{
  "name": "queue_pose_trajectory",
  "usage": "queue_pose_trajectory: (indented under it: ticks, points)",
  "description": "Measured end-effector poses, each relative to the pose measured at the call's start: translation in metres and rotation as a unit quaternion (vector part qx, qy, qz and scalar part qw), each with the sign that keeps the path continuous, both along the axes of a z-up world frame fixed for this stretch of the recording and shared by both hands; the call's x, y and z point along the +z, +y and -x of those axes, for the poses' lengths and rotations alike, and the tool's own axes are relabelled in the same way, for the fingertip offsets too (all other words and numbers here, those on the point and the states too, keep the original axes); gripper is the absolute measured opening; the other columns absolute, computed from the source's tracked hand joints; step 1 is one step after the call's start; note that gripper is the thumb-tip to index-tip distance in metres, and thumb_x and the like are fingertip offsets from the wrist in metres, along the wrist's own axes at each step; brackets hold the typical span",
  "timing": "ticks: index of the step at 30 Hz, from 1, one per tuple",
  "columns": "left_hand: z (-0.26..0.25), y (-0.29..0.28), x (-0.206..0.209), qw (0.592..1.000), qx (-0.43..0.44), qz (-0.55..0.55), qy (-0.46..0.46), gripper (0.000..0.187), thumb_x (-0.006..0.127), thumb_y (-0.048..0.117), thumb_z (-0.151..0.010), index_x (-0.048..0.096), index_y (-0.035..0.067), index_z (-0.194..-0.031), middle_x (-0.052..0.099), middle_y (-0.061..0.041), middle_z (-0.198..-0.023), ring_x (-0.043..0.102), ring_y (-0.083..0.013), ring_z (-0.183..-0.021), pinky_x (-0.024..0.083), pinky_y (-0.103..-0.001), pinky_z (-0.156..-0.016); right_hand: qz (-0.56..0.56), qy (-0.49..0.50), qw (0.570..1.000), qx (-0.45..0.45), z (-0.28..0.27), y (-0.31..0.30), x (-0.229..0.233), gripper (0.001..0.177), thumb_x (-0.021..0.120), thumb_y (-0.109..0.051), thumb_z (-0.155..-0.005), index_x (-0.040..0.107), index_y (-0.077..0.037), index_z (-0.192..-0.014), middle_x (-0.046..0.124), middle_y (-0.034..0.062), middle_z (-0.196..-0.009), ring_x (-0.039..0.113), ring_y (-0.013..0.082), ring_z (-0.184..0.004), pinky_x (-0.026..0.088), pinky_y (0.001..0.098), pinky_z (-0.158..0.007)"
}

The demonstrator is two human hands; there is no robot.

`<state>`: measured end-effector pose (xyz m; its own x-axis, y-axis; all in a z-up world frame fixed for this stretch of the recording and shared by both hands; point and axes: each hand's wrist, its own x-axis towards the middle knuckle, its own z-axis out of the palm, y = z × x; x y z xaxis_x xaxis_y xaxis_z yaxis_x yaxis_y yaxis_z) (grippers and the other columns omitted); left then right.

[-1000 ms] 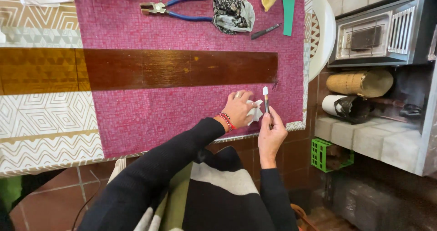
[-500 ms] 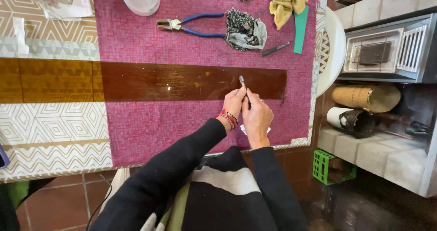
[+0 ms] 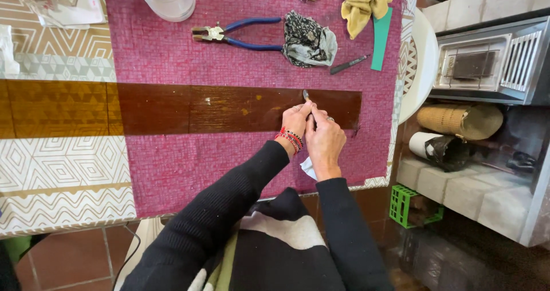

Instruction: Marking and scoring a long strip of translucent brown glass with a marker and glass cutter.

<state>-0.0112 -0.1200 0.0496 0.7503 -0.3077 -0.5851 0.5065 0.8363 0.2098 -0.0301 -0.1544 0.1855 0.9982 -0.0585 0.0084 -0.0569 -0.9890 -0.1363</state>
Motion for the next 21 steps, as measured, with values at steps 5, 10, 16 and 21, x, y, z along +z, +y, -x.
queue_pose_trajectory:
  ticks: [5, 10, 16, 21]
  points:
    - [0.001, -0.009, -0.015, 1.000, 0.013, -0.003, -0.001, 0.025, 0.060, 0.021, -0.105, 0.065, -0.002, -0.097, 0.073, -0.018, -0.091, 0.071, -0.0255, -0.081, 0.061, -0.039, -0.076, -0.003, -0.007, 1.000, -0.004, -0.002, -0.002, -0.003, 0.023, 0.067, -0.023, -0.096, 0.078, -0.018, -0.114, 0.072, 0.0153, -0.079, 0.069, 0.0381, -0.069, 0.053, 0.0504, -0.059]
    - [-0.002, -0.013, -0.018, 1.000, 0.014, -0.002, 0.001, 0.026, 0.060, 0.021, -0.105, 0.066, -0.003, -0.097, 0.073, -0.017, -0.091, 0.070, -0.0245, -0.081, 0.060, -0.038, -0.076, -0.009, -0.005, 1.000, -0.009, -0.004, -0.004, -0.005, 0.023, 0.066, -0.023, -0.096, 0.078, -0.017, -0.114, 0.072, 0.0151, -0.080, 0.070, 0.0379, -0.070, 0.053, 0.0501, -0.060]
    - [-0.003, -0.010, -0.011, 1.000, 0.008, 0.005, 0.023, 0.026, 0.058, 0.022, -0.104, 0.065, -0.003, -0.097, 0.074, -0.019, -0.091, 0.072, -0.0265, -0.079, 0.061, -0.039, -0.075, 0.019, 0.005, 1.000, -0.001, -0.007, -0.001, 0.001, 0.021, 0.067, -0.023, -0.097, 0.079, -0.017, -0.112, 0.072, 0.0154, -0.078, 0.070, 0.0382, -0.069, 0.053, 0.0504, -0.058]
    - [-0.002, -0.018, -0.026, 1.000, 0.011, 0.006, 0.019, 0.025, 0.058, 0.020, -0.104, 0.064, -0.004, -0.099, 0.074, -0.020, -0.092, 0.072, -0.0276, -0.080, 0.061, -0.039, -0.076, 0.010, -0.004, 1.000, 0.008, -0.006, -0.007, -0.005, 0.021, 0.067, -0.023, -0.096, 0.079, -0.017, -0.112, 0.072, 0.0151, -0.078, 0.070, 0.0377, -0.068, 0.053, 0.0493, -0.059]
